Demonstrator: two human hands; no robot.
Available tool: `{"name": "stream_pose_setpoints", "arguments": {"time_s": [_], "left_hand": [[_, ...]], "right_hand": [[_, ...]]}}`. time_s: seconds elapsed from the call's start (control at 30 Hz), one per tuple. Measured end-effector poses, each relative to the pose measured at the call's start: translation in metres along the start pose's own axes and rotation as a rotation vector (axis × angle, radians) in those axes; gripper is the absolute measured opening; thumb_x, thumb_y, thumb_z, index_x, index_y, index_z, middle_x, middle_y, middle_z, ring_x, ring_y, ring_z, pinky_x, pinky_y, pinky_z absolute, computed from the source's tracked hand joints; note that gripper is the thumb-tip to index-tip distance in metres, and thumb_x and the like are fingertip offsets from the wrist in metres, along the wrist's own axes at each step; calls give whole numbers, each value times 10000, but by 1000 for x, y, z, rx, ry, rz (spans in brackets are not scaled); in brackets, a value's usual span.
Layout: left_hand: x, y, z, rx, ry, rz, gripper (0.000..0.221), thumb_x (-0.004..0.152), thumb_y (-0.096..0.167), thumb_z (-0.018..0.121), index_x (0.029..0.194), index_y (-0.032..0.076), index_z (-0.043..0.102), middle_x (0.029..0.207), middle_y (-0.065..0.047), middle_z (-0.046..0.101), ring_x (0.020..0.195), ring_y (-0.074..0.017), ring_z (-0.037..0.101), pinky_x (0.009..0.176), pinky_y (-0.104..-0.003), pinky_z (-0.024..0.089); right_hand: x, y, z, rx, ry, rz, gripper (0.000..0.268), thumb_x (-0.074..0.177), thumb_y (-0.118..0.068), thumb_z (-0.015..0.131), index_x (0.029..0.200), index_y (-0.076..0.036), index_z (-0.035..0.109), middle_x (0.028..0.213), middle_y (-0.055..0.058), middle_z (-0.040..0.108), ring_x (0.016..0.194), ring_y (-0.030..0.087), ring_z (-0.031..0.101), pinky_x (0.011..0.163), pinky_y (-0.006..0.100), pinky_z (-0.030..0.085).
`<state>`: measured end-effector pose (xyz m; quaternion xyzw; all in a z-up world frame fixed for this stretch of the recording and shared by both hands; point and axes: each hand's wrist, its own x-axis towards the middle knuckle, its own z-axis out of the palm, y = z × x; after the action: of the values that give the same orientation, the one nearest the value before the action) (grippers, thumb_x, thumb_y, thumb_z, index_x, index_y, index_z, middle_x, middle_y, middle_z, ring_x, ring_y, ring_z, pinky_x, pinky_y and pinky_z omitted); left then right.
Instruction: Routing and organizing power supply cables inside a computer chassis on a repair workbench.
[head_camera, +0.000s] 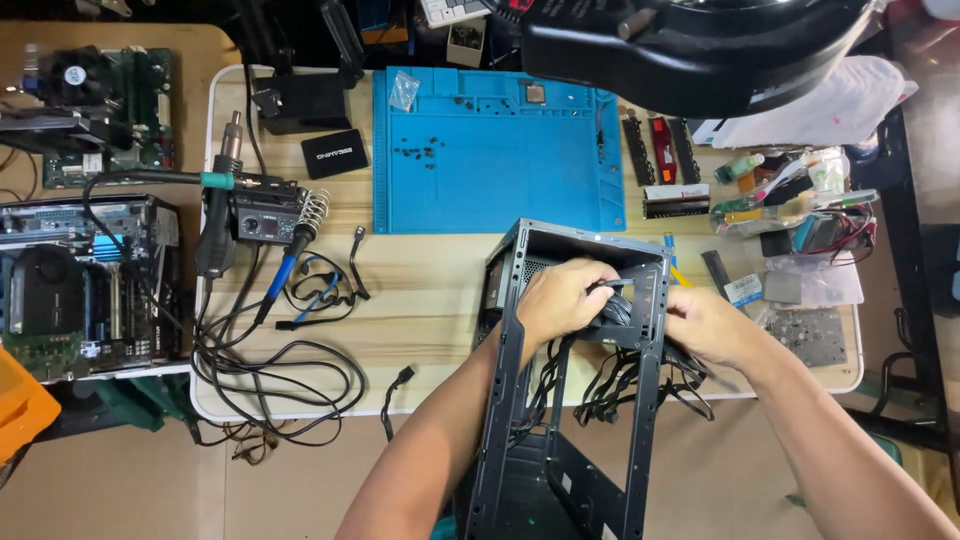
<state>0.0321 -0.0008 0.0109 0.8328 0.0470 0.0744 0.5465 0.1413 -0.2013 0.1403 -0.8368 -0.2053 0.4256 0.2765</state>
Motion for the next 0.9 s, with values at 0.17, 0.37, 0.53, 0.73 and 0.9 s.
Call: {"name": "stream_pose_setpoints", "arguments": {"time_s": [0.17, 0.37, 0.53, 0.73, 0.9], "left_hand": [[3, -21, 21, 150, -27, -5, 384, 1052, 447, 486, 1295, 243, 703, 1149, -105, 767, 1025, -419, 785, 938, -589, 626], [-1, 12, -11, -76, -21, -9, 291, 1027, 346, 630, 1260, 250, 774, 1141, -129, 789, 1174, -438, 748, 991, -559, 614], [4, 7, -5, -149, -58, -85, 249, 969, 383, 743, 1172, 260, 817, 1116, -89, 811, 1164, -378, 765, 984, -510, 623], [10, 1, -1, -199, -94, -176, 256, 927, 393, 805, 1156, 285, 845, 1081, -43, 830, 1107, -310, 790, 948, -455, 638], [12, 1, -3, -209, -114, -165, 265, 920, 360, 825, 1155, 241, 852, 1049, -67, 836, 1037, -303, 808, 870, -417, 663]], "right_hand": [[14, 35, 3, -49, 85, -29, 298, 1063, -187, 682, 969, 3, 891, 909, 137, 840, 842, 326, 766, 947, 486, 615], [0, 43, 21, -1025, 356, -304, 192, 938, -339, 722, 898, -152, 741, 781, 50, 680, 850, 310, 741, 777, 437, 619], [-10, -20, 5, -174, 137, 33, 183, 940, -212, 718, 1032, -55, 734, 885, 166, 764, 873, 371, 755, 824, 479, 582], [25, 42, -3, -303, 112, -3, 183, 933, -229, 699, 918, -53, 748, 621, 117, 692, 616, 300, 694, 566, 404, 548], [52, 179, 25, -1231, 651, -744, 220, 1031, -323, 521, 965, -192, 685, 862, -1, 633, 859, 301, 698, 761, 426, 551]]}}
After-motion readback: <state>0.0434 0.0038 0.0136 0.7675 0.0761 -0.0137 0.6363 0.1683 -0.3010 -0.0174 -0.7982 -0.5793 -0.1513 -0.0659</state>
